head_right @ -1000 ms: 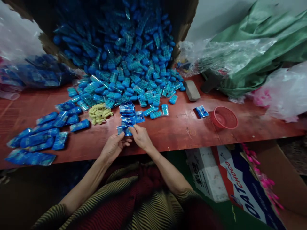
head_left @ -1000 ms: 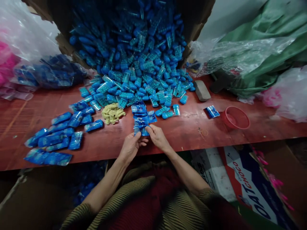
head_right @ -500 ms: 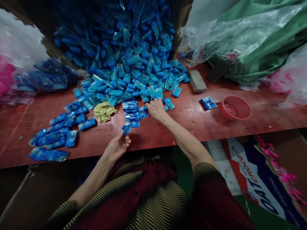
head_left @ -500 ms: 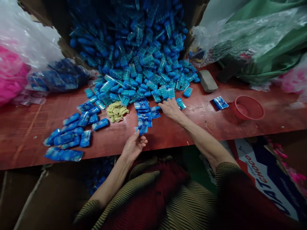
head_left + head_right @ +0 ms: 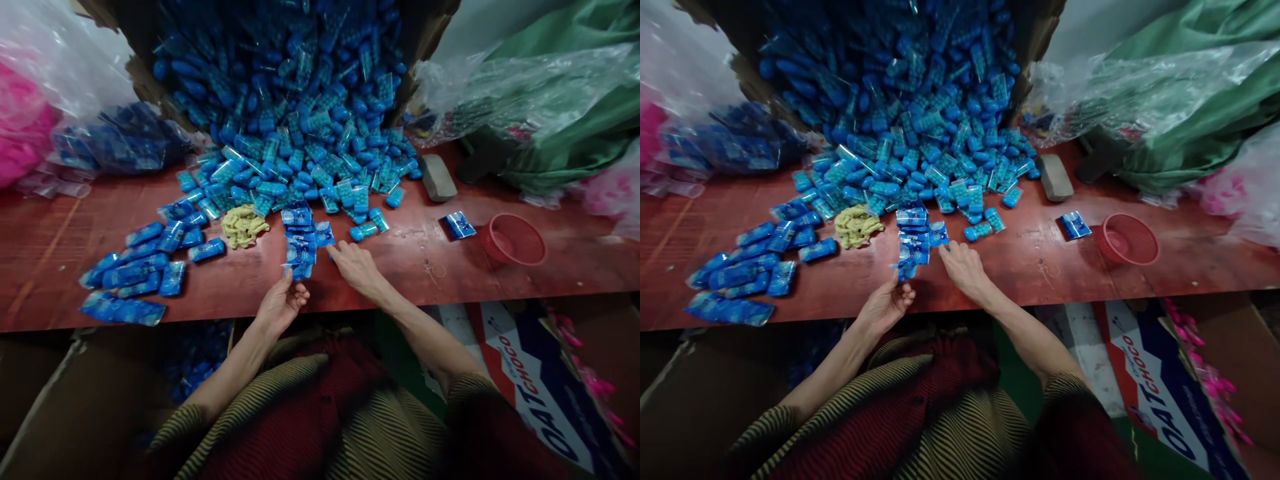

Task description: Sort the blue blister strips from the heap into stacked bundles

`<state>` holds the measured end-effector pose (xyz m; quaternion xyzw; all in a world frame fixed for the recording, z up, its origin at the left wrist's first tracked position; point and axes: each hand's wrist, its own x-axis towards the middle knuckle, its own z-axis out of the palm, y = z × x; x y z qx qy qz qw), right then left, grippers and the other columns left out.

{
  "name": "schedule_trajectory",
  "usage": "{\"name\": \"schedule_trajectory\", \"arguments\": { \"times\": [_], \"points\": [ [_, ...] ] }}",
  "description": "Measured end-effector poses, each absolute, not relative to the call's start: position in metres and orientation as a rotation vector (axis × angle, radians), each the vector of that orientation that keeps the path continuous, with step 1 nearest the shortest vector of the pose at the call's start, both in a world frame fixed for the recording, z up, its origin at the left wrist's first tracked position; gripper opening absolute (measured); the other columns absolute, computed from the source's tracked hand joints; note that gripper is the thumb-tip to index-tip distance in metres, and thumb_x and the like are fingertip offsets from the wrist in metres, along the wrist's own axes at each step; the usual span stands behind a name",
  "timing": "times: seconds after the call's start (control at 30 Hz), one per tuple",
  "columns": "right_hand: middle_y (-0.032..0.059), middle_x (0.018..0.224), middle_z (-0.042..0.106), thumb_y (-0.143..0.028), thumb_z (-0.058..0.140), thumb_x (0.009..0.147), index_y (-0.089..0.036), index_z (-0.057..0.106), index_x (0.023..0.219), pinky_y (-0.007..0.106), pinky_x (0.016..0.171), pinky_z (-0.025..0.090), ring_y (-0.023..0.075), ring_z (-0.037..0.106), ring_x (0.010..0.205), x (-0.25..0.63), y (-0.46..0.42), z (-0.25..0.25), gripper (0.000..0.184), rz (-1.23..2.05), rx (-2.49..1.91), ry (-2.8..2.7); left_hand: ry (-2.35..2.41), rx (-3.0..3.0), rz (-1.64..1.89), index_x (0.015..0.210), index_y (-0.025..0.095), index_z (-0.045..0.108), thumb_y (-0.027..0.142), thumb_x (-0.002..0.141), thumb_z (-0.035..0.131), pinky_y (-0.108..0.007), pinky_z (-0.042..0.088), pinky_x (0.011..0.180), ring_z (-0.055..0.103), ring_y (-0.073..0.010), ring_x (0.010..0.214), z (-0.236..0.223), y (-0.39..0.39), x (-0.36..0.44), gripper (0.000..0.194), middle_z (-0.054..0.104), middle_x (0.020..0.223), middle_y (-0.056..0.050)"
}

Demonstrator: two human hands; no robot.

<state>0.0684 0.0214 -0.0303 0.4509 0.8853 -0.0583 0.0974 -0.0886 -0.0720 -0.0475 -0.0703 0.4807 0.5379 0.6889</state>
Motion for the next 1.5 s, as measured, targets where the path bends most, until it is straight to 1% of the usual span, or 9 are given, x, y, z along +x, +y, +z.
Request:
{"name": "schedule_trajectory", "arguments": {
  "times": [0.13,0.23,0.33,0.47,0.6,0.87,1.2,1.33,1.5],
  "points": [
    [0.0106,0.101,0.061,-0.014,0.042,0.084,-0.018,0.054,0.121,0.032,0.072,0.046,0.0219,0.060,0.086,0.077,0.040,-0.031,0.039,-0.612,1.668,2.706,1.070,-0.095,1.290,0.069,0.014,0.055,0.031,0.088,0.052,-0.017,0.043,0.039,0.057,-0.0105,0.045,-0.054,-0.074,-0.092,0.025,0.057,0.050,-0.001],
    [0.0033,0.085,0.062,-0.022,0.050,0.079,-0.017,0.054,0.111,0.031,0.064,0.052,0.0169,0.062,0.070,0.083,0.038,-0.030,0.033,-1.474,1.990,2.589,1.073,-0.062,1.322,0.070,0.014,0.054,0.035,0.085,0.057,-0.018,0.045,0.041,0.058,-0.0111,0.046,-0.060,-0.074,-0.091,0.026,0.059,0.051,-0.001],
    [-0.0044,0.072,0.058,-0.030,0.057,0.072,-0.020,0.049,0.112,0.028,0.048,0.054,0.0121,0.059,0.053,0.079,0.021,-0.027,0.041,-2.377,2.044,2.156,1.092,0.009,1.354,0.070,0.014,0.055,0.040,0.079,0.063,-0.019,0.047,0.043,0.059,-0.0119,0.047,-0.064,-0.074,-0.087,0.029,0.060,0.052,-0.001],
    [-0.0061,0.071,0.060,-0.027,0.064,0.067,-0.024,0.051,0.117,0.025,0.043,0.056,0.0106,0.060,0.051,0.066,0.000,-0.025,0.052,-2.843,1.918,1.881,1.117,0.119,1.381,0.071,0.013,0.056,0.045,0.071,0.070,-0.019,0.046,0.043,0.059,-0.0120,0.046,-0.065,-0.075,-0.082,0.035,0.061,0.052,-0.002],
    [-0.0045,0.075,0.063,-0.027,0.066,0.067,-0.022,0.057,0.109,0.023,0.042,0.056,0.0101,0.061,0.051,0.061,-0.006,-0.030,0.043,-2.895,1.914,1.811,1.174,0.182,1.432,0.071,0.014,0.056,0.046,0.067,0.073,-0.021,0.047,0.043,0.059,-0.0129,0.045,-0.066,-0.077,-0.082,0.037,0.061,0.052,-0.001],
    [-0.0048,0.078,0.061,-0.032,0.069,0.067,-0.021,0.051,0.106,0.021,0.041,0.056,0.0106,0.065,0.053,0.064,-0.014,-0.029,0.044,-2.937,1.921,1.738,1.266,0.359,1.509,0.067,0.013,0.061,0.050,0.058,0.076,-0.023,0.049,0.045,0.060,-0.0145,0.047,-0.073,-0.078,-0.086,0.042,0.062,0.052,-0.002],
    [-0.0063,0.077,0.060,-0.030,0.071,0.067,-0.024,0.041,0.096,0.023,0.044,0.056,0.0129,0.067,0.056,0.062,-0.031,-0.042,0.043,-2.966,1.879,1.797,1.297,0.344,1.502,0.066,0.014,0.061,0.046,0.061,0.076,-0.023,0.050,0.048,0.060,-0.0135,0.048,-0.073,-0.078,-0.087,0.035,0.060,0.049,0.001],
    [-0.0057,0.076,0.059,-0.032,0.071,0.070,-0.023,0.044,0.098,0.026,0.054,0.056,0.0114,0.064,0.056,0.057,-0.043,-0.059,0.040,-2.646,2.074,2.143,1.244,0.177,1.515,0.074,0.015,0.061,0.041,0.061,0.077,-0.022,0.051,0.051,0.063,-0.0130,0.056,-0.064,-0.075,-0.083,0.034,0.066,0.062,0.001],
    [0.0016,0.086,0.061,-0.036,0.067,0.074,-0.023,0.050,0.096,0.034,0.071,0.054,0.0170,0.063,0.074,0.049,-0.061,-0.078,0.031,-1.859,2.303,2.701,1.162,0.066,1.465,0.080,0.015,0.059,0.033,0.061,0.079,-0.026,0.054,0.060,0.066,-0.0144,0.064,-0.052,-0.073,-0.080,0.033,0.069,0.073,-0.001]
  ]
}}
